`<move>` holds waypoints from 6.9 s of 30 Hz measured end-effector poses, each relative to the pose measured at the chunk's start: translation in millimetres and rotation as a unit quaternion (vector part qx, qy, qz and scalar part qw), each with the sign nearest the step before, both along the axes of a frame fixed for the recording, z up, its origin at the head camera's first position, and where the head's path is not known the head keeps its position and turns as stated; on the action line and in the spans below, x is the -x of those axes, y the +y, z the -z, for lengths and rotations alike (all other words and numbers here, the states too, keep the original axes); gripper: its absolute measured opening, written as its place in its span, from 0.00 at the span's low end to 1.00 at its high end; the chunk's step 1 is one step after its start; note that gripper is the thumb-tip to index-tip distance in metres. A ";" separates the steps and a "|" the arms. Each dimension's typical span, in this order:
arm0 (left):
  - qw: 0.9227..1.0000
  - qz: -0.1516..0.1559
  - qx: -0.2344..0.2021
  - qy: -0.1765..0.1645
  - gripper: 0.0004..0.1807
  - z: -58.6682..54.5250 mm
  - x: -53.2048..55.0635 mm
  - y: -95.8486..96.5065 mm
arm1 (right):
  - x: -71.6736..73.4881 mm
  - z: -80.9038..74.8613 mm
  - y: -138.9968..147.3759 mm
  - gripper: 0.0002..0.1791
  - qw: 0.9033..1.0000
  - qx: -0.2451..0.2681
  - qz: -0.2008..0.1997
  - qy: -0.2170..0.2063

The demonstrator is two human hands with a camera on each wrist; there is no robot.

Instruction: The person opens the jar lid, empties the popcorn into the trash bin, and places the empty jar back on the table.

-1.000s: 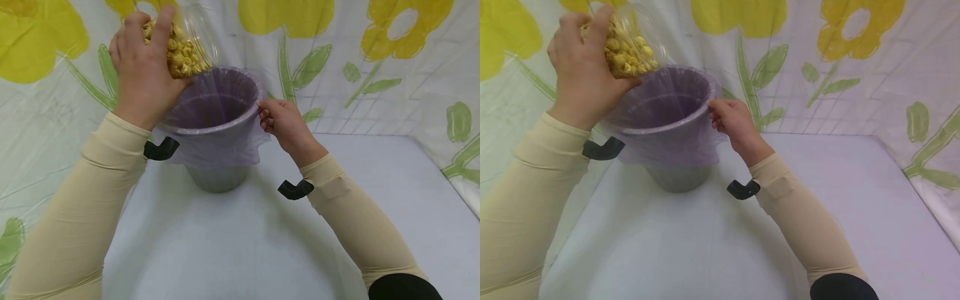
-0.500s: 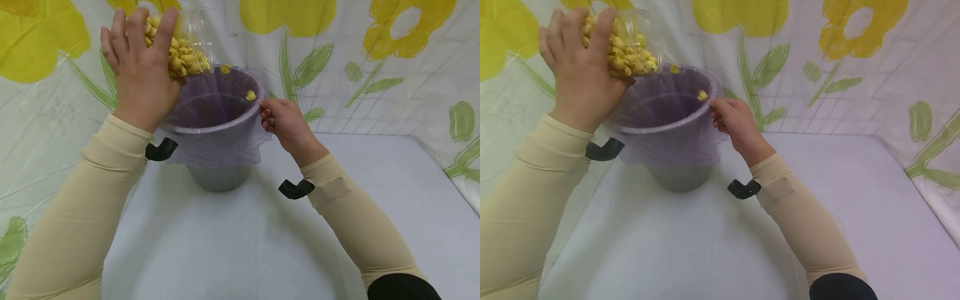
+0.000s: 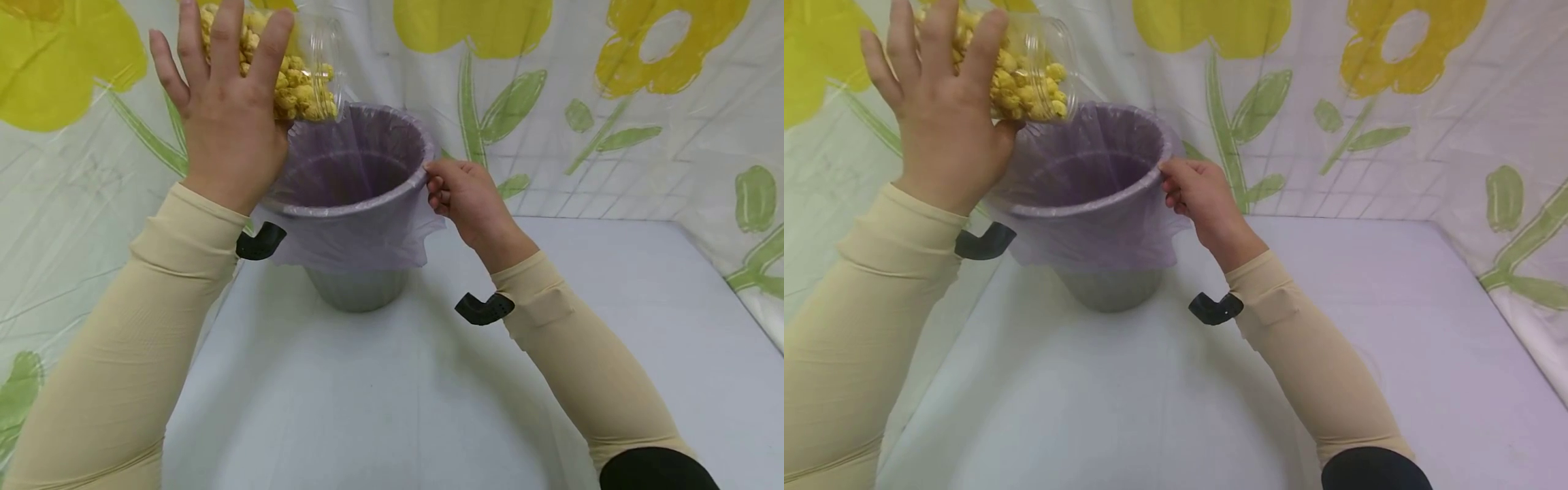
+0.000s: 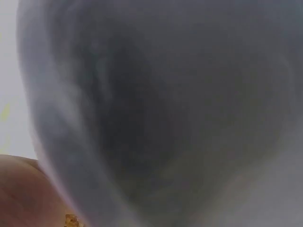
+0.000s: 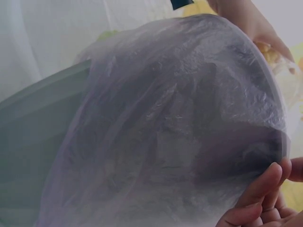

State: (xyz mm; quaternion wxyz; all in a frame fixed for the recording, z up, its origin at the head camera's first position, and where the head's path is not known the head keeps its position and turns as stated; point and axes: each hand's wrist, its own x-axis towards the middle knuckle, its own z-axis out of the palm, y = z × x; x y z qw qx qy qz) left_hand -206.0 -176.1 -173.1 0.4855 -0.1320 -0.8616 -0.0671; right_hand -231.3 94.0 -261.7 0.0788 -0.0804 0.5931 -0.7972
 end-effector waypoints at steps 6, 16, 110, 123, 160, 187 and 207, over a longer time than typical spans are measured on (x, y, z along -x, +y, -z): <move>1.000 -0.004 0.008 0.004 0.41 -0.1 0.1 0.0 | 0.7 0.1 0.8 0.18 1.000 0.003 0.000 -0.002; 1.000 -0.005 0.017 0.000 0.46 1.1 0.5 -0.4 | 1.8 0.4 0.6 0.18 1.000 0.002 0.003 -0.003; 0.989 0.041 0.108 0.092 0.43 11.5 12.1 12.4 | 2.8 0.4 -3.4 0.18 1.000 0.000 0.002 -0.001; 0.984 0.038 0.148 0.094 0.44 15.3 13.4 8.0 | 1.5 0.5 -3.5 0.18 1.000 0.004 0.005 -0.003; 0.972 0.043 0.208 0.103 0.34 15.1 19.5 -1.2 | 2.2 0.9 -3.7 0.20 1.000 0.006 0.006 0.004; 0.934 0.085 0.331 0.105 0.38 15.5 17.1 -12.7 | 3.0 2.4 -5.0 0.15 1.000 0.014 0.007 -0.003; 0.968 0.012 0.154 -0.198 0.54 1.0 -2.2 -14.0 | 2.4 2.2 -2.2 0.17 1.000 0.008 0.010 -0.007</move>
